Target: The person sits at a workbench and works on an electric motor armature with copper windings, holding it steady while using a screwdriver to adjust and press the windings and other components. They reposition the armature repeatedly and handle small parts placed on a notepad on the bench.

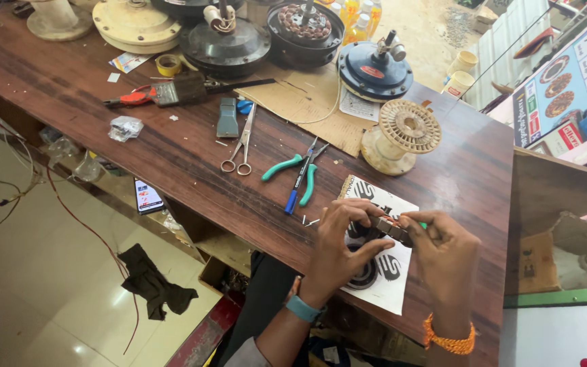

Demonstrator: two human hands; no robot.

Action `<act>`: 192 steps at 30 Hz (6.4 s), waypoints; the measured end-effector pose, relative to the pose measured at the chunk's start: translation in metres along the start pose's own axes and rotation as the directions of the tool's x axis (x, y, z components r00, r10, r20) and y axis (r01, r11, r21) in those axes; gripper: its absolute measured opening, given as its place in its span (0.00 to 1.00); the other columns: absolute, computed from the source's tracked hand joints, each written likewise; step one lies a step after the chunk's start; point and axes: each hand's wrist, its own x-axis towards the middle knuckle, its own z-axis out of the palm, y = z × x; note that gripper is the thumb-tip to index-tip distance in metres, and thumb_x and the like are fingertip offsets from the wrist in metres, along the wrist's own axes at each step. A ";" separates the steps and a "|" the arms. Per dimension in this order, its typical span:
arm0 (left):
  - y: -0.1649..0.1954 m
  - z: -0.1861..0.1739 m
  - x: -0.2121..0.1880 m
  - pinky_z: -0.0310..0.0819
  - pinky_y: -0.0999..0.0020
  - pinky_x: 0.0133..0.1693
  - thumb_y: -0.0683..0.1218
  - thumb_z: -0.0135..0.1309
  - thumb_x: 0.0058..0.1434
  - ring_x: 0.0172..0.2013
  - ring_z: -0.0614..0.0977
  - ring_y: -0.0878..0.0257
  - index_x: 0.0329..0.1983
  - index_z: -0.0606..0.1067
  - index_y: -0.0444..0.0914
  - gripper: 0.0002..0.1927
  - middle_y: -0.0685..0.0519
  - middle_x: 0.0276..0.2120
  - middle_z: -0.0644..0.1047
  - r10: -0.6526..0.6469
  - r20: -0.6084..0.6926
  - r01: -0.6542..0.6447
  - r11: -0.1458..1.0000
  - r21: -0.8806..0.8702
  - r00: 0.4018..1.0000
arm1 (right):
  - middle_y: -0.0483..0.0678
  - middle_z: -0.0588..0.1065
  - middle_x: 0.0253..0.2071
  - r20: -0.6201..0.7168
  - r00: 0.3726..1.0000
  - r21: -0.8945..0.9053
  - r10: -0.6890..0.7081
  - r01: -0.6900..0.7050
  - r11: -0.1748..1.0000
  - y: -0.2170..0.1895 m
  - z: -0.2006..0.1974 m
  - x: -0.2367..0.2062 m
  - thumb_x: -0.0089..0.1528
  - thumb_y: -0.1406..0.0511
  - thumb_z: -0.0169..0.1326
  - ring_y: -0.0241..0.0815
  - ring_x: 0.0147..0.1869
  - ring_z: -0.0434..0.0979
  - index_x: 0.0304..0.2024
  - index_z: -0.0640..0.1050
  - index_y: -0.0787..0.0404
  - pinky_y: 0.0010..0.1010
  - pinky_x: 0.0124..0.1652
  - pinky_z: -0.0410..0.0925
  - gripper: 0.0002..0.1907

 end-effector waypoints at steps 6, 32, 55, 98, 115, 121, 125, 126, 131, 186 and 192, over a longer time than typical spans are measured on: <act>0.003 0.006 0.001 0.65 0.54 0.58 0.51 0.68 0.58 0.58 0.74 0.56 0.53 0.73 0.43 0.23 0.54 0.52 0.76 0.023 0.023 -0.027 0.977 0.210 0.999 | 0.36 0.65 0.18 0.093 0.994 -0.009 0.064 -0.064 0.998 0.010 0.006 0.024 0.61 0.68 0.62 0.24 0.22 0.59 0.41 0.84 0.65 0.23 0.20 0.53 0.08; 0.015 0.006 0.025 0.60 0.39 0.54 0.56 0.70 0.49 0.56 0.70 0.54 0.44 0.80 0.53 0.19 0.57 0.48 0.73 -0.167 0.251 0.058 0.918 0.392 0.954 | 0.36 0.62 0.18 -0.083 0.993 0.005 -0.089 0.089 0.996 0.059 -0.008 -0.032 0.61 0.68 0.64 0.23 0.23 0.56 0.43 0.84 0.62 0.22 0.24 0.48 0.08; -0.004 -0.009 -0.004 0.67 0.58 0.65 0.46 0.66 0.60 0.67 0.74 0.54 0.31 0.74 0.39 0.12 0.51 0.67 0.71 0.165 0.126 -0.178 0.979 0.098 0.978 | 0.35 0.72 0.16 -0.034 0.974 -0.143 -0.224 0.217 0.966 0.067 -0.012 -0.062 0.63 0.63 0.61 0.24 0.15 0.59 0.38 0.85 0.55 0.25 0.17 0.49 0.05; 0.030 0.007 0.012 0.61 0.48 0.53 0.54 0.68 0.53 0.55 0.70 0.57 0.50 0.79 0.53 0.21 0.58 0.48 0.72 -0.074 0.221 -0.020 0.919 0.394 0.972 | 0.46 0.83 0.35 -0.001 0.983 0.050 -0.183 0.183 0.982 0.053 -0.022 -0.048 0.62 0.71 0.59 0.28 0.39 0.82 0.44 0.83 0.65 0.19 0.36 0.72 0.08; -0.014 -0.013 -0.005 0.65 0.58 0.57 0.50 0.64 0.59 0.68 0.63 0.60 0.52 0.78 0.68 0.20 0.59 0.71 0.62 0.269 0.417 -0.445 0.793 0.416 0.868 | 0.45 0.83 0.33 0.016 0.916 -0.023 -0.401 0.401 0.916 0.091 0.013 -0.070 0.63 0.66 0.60 0.27 0.30 0.82 0.42 0.84 0.60 0.21 0.29 0.71 0.06; -0.013 -0.005 -0.006 0.66 0.57 0.59 0.56 0.68 0.55 0.66 0.69 0.58 0.36 0.80 0.52 0.10 0.60 0.66 0.67 0.324 0.214 -0.374 0.888 0.266 0.922 | 0.43 0.83 0.27 -0.039 0.971 -0.006 -0.237 0.237 0.972 0.067 -0.002 -0.076 0.59 0.66 0.63 0.24 0.17 0.69 0.39 0.85 0.59 0.22 0.16 0.56 0.07; 0.002 -0.004 -0.011 0.67 0.58 0.56 0.49 0.67 0.59 0.63 0.76 0.56 0.33 0.77 0.42 0.10 0.51 0.65 0.71 0.149 0.068 -0.158 0.976 0.151 0.987 | 0.38 0.73 0.18 -0.079 0.981 -0.135 -0.178 0.166 0.977 0.043 -0.013 -0.061 0.61 0.65 0.62 0.24 0.17 0.58 0.41 0.85 0.58 0.26 0.19 0.48 0.07; 0.006 -0.004 -0.011 0.67 0.57 0.57 0.47 0.67 0.58 0.63 0.76 0.55 0.31 0.76 0.41 0.10 0.50 0.64 0.72 0.132 0.055 -0.138 0.979 0.150 0.990 | 0.38 0.69 0.16 -0.091 0.976 -0.131 -0.196 0.183 0.974 0.037 -0.014 -0.055 0.61 0.64 0.63 0.24 0.18 0.56 0.42 0.85 0.58 0.26 0.20 0.47 0.07; 0.020 0.001 -0.012 0.65 0.56 0.57 0.41 0.64 0.56 0.65 0.75 0.53 0.31 0.72 0.38 0.10 0.50 0.61 0.76 0.093 -0.017 -0.090 0.985 0.147 0.995 | 0.38 0.59 0.15 -0.072 0.987 -0.157 -0.146 0.133 0.979 0.004 -0.009 -0.030 0.62 0.64 0.64 0.26 0.21 0.53 0.41 0.85 0.60 0.26 0.22 0.48 0.07; 0.014 0.005 -0.012 0.65 0.56 0.56 0.41 0.65 0.56 0.64 0.76 0.55 0.32 0.71 0.40 0.11 0.57 0.53 0.80 0.066 -0.049 -0.054 0.974 0.220 0.997 | 0.38 0.59 0.16 0.046 0.999 -0.178 -0.011 0.019 0.984 -0.014 0.000 0.000 0.59 0.64 0.65 0.27 0.21 0.55 0.40 0.85 0.62 0.27 0.21 0.51 0.09; 0.015 0.004 -0.009 0.61 0.52 0.54 0.53 0.67 0.54 0.61 0.71 0.57 0.47 0.77 0.44 0.19 0.58 0.51 0.75 0.072 0.065 -0.090 0.940 0.330 0.995 | 0.38 0.61 0.15 0.059 0.996 -0.210 0.063 -0.049 0.976 -0.006 0.003 0.020 0.59 0.64 0.65 0.26 0.21 0.58 0.39 0.85 0.62 0.26 0.20 0.53 0.09</act>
